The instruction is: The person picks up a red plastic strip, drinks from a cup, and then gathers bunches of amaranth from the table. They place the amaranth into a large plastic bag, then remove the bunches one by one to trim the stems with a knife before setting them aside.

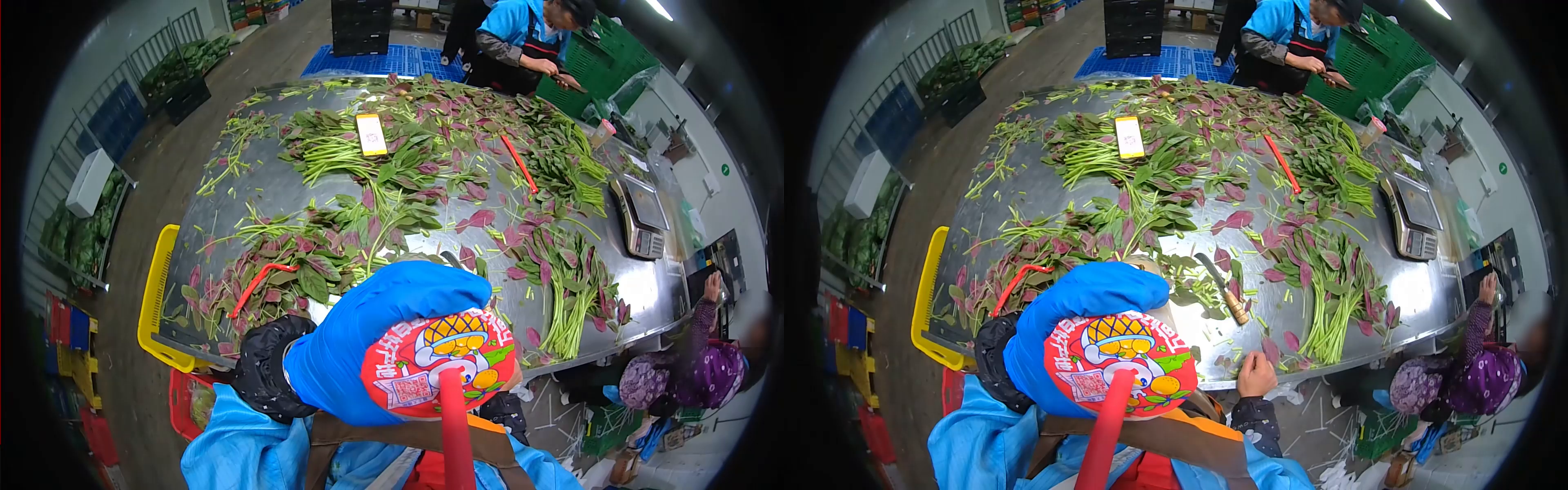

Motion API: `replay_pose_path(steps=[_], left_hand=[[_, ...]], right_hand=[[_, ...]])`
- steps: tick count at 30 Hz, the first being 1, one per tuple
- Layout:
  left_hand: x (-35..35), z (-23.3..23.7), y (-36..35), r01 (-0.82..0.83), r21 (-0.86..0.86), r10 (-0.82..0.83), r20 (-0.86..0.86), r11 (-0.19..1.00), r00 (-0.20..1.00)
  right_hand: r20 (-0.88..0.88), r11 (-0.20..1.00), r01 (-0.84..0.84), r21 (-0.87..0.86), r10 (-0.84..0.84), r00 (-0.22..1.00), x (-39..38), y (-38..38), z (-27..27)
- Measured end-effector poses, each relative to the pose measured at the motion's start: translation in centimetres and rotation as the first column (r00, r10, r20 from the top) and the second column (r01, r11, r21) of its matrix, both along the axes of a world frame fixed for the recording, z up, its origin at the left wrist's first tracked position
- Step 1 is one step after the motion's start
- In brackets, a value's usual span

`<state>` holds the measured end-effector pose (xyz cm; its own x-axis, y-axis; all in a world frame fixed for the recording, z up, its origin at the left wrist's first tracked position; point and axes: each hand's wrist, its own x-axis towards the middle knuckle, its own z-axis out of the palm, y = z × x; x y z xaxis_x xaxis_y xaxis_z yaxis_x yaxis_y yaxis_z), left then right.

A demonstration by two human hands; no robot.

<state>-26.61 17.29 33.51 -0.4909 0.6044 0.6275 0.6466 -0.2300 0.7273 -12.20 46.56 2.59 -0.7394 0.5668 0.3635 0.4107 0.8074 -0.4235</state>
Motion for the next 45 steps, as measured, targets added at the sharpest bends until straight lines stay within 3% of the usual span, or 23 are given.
replay_pose_path(steps=[5, 9, 12, 19, 32, 45], left_hand=[[-0.4, 0.8, -0.2, 0.051, -0.032, -0.052, -0.038, 0.998, 0.998], [-0.1, 0.7, -0.1, 0.066, 0.052, -0.064, -0.031, 0.996, 0.997], [-0.1, 0.8, -0.4, 0.051, -0.034, -0.053, -0.055, 0.998, 0.997], [0.8, 0.2, 0.0, -0.015, 0.002, 0.015, 0.068, 1.0, 0.998], [0.6, 0.0, 0.3, -0.029, 0.006, 0.029, 0.076, 1.0, 0.997], [0.1, -0.2, -0.3, 0.007, 0.029, -0.005, -0.072, 1.0, 0.997]], right_hand=[[-0.006, 1.0, 0.008, 0.008, -0.008, 1.0, -0.1, -0.2, 0.1], [-0.004, 1.0, 0.013, 0.007, -0.013, 1.0, 0.0, -0.2, 0.2], [-0.007, 1.0, 0.014, -0.009, -0.014, 1.0, 0.0, -0.2, 0.3], [-0.025, 1.0, 0.0, -0.022, 0.0, 1.0, 0.0, -0.2, 0.2], [-0.025, 1.0, 0.006, -0.03, -0.007, 1.0, -0.1, -0.6, 0.8], [-0.039, 1.0, 0.002, 0.003, -0.002, 0.999, -0.1, -0.3, 0.2]])
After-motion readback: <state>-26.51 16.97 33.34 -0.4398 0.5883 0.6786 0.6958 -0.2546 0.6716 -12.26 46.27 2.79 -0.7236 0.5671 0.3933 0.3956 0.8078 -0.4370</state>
